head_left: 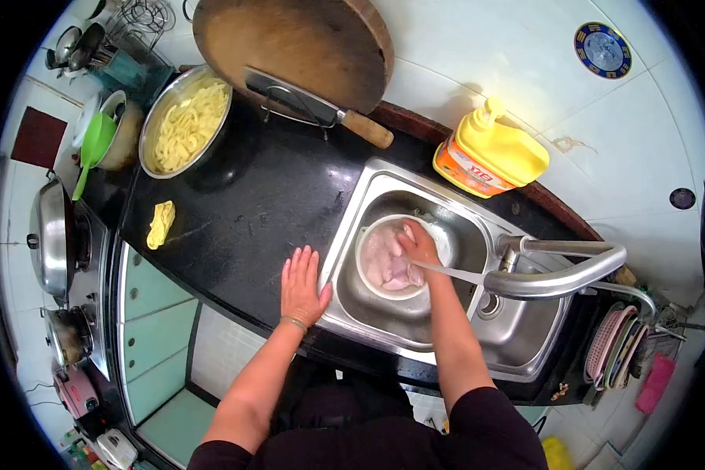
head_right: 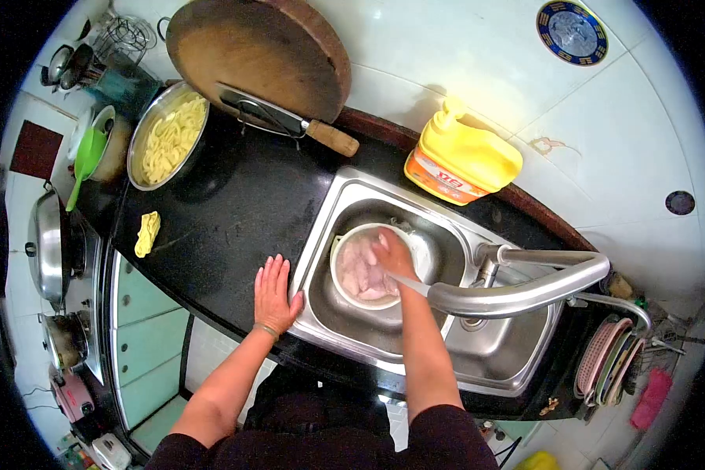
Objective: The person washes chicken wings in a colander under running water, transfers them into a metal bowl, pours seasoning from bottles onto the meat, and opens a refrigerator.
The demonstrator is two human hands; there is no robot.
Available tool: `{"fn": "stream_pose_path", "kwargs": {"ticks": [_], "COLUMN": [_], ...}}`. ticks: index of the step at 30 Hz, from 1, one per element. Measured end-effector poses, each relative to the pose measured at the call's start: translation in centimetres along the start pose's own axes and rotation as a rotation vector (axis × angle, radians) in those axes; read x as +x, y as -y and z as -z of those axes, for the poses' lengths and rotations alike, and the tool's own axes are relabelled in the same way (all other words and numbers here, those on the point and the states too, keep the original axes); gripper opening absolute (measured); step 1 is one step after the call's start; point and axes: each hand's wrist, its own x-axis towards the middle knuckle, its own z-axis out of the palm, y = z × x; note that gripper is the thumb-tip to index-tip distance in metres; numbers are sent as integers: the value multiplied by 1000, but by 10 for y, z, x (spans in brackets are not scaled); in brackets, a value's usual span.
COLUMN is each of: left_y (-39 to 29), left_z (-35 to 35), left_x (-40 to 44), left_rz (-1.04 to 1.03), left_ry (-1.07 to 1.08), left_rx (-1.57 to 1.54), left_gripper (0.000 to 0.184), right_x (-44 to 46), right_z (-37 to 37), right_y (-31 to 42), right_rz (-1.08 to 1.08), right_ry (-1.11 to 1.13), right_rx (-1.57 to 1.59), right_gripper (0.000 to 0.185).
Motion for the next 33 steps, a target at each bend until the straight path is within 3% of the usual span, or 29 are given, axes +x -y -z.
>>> {"fn": "stream_pose_path", "kwargs": {"ticks": [2, 4, 7, 11, 13, 14, 17, 20, 22, 26, 28, 32, 33], "left_y": [1, 1, 1, -1, -2, -2, 0, 0, 0, -1, 0, -1, -1], "left_z": [0, -1, -1, 3, 3, 3, 1, 1, 1, 0, 1, 1, 1], "left_x": [0, 0, 0, 2, 1, 2, 0, 1, 1, 1, -1, 1, 1], "left_rz": [-9, -8, -16, -11, -20, -20, -26, -4, -6, -11, -20, -14, -13], "left_ry": [-5, -7, -12, -3, -8, -16, -25, 16, 10, -5, -9, -12, -18], "left_rx": [10, 8, 8, 13, 13, 11, 13, 13, 7, 10, 15, 4, 1], "left_gripper": [65, 65, 65, 64, 64, 64, 65, 65, 65, 66, 66, 66, 66], "right_x": [-17, -42, -58, -39, -31, -30, -32, -41, -35, -28, -13, -3, 1], "right_z": [11, 10, -27, -44, -40, -36, -15, -7, -11, -34, -42, -15, -9], "right_y": [17, 51, 27, 0, -3, -5, 15, 21, 65, 71, 42, 11, -14], "right_rz": [-90, 24, 77, 127, -29, -30, -353, -165, 32, -133, -55, 103, 144], "right_ry": [63, 175, 109, -48, -17, -19, 93, -54, -50, 183, 97, 99, 93], "right_rx": [-58, -607, -708, -665, -409, -410, -152, -181, -787, -776, -726, -712, -353], "right_gripper": [62, 69, 75, 62, 48, 48, 45, 56, 66, 70, 55, 50, 45]}}
